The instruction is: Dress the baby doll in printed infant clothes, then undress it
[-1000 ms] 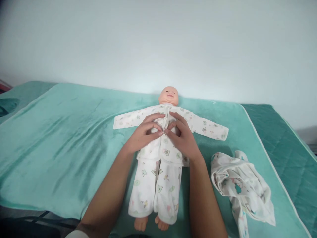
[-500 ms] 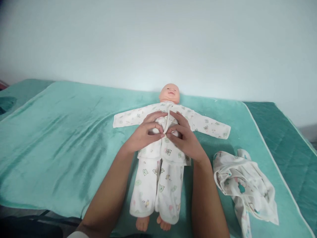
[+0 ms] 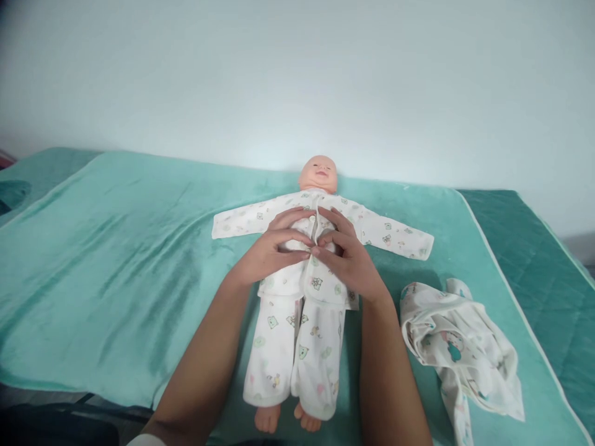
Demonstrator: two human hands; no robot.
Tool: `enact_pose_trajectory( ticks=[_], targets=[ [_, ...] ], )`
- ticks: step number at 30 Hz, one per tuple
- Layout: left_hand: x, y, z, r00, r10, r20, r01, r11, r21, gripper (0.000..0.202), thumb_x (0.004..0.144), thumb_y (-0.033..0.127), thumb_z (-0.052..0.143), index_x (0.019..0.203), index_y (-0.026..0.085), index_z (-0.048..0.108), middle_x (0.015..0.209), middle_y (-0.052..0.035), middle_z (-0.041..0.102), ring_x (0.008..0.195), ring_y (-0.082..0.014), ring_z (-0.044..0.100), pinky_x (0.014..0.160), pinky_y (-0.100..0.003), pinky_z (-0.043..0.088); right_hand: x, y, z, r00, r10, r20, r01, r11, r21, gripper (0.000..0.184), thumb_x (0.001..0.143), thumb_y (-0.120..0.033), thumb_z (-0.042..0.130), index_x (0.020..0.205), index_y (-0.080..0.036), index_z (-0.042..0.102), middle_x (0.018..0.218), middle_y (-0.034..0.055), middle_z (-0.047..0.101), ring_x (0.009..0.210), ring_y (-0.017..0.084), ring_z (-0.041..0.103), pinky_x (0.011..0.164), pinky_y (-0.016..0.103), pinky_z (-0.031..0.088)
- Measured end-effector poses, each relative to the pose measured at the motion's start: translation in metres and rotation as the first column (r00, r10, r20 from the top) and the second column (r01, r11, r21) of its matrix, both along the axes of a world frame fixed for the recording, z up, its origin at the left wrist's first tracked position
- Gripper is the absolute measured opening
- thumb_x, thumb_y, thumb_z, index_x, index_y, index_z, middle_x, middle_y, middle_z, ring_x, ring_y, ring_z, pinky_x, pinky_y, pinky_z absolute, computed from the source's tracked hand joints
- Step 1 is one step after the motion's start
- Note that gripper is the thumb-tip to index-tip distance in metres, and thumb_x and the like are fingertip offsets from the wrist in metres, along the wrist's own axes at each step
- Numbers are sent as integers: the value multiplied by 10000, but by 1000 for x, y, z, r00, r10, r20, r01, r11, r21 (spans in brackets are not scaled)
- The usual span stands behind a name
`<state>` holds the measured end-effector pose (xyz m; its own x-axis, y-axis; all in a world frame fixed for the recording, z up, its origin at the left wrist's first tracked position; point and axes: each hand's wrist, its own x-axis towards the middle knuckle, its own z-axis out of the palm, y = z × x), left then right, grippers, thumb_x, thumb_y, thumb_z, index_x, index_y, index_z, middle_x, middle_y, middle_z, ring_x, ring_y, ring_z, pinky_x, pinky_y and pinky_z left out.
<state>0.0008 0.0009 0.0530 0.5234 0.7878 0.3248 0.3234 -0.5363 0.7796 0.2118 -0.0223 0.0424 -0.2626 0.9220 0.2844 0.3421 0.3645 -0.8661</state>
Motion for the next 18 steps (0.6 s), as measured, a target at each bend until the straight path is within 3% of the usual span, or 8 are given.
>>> enact_pose_trajectory(
  ticks=[4, 8, 10, 12, 14, 15, 16, 18],
  targets=[
    [6, -1, 0, 997, 64, -38, -62, 997, 47, 40, 848, 253, 725, 840, 244, 687, 1510, -8, 517, 1482, -258, 347, 1239, -529, 276, -6, -2, 2, 995, -57, 78, 55, 998, 26, 207, 860, -426, 721, 826, -246, 623, 1589, 13, 397, 1537, 275, 212, 1247, 524, 217],
    [6, -1, -1, 999, 35, 33, -34, 999, -8, 61, 844, 240, 723, 808, 233, 675, 1507, -16, 523, 1478, -256, 355, 1232, -522, 280, -10, -3, 3, 997, -62, 44, 61, 998, 31, 164, 880, -367, 688, 804, -241, 614, 1570, 14, 429, 1523, 263, 253, 1242, 510, 218],
    [3, 0, -1, 990, 18, 143, -5, 996, -88, 85, 833, 263, 738, 798, 223, 671, 1484, -35, 546, 1454, -261, 398, 1212, -498, 315, -10, -2, 3, 996, -62, -59, 62, 998, -3, 150, 863, -334, 698, 788, -239, 609, 1535, 18, 481, 1490, 263, 328, 1228, 492, 252],
    [-3, 3, -3, 947, 69, 314, -3, 979, -205, 113, 824, 276, 741, 790, 211, 655, 1413, -58, 606, 1386, -260, 488, 1166, -465, 376, -6, 1, 0, 955, -130, -268, 118, 991, -63, 157, 839, -309, 699, 768, -230, 584, 1459, 34, 564, 1403, 266, 456, 1182, 482, 332],
    [-13, 9, -7, 828, 251, 502, -83, 939, -333, 121, 821, 274, 721, 793, 204, 626, 1309, -70, 667, 1259, -246, 593, 1072, -422, 460, 3, 5, -6, 826, -322, -464, 280, 947, -158, 174, 816, -299, 682, 742, -217, 547, 1335, 57, 654, 1253, 258, 587, 1106, 470, 419],
    [-20, 13, -10, 725, 381, 573, -158, 903, -400, 124, 820, 276, 705, 798, 203, 607, 1250, -70, 689, 1182, -232, 634, 1009, -396, 496, 9, 8, -9, 733, -447, -513, 396, 893, -212, 180, 801, -301, 677, 735, -211, 536, 1266, 65, 687, 1168, 250, 631, 1065, 464, 451],
    [-27, 18, -14, 592, 518, 618, -252, 847, -469, 127, 817, 281, 690, 807, 204, 590, 1196, -66, 701, 1106, -214, 661, 944, -366, 519, 16, 11, -13, 637, -568, -521, 520, 816, -255, 176, 784, -306, 678, 742, -207, 538, 1208, 69, 707, 1096, 240, 656, 1032, 458, 473],
    [-41, 28, -23, 282, 733, 619, -450, 671, -589, 137, 809, 284, 672, 832, 207, 562, 1096, -44, 698, 999, -170, 674, 860, -306, 524, 29, 17, -20, 488, -742, -460, 725, 638, -259, 164, 754, -308, 688, 814, -198, 583, 1147, 69, 711, 1028, 226, 667, 996, 447, 491]
  ],
)
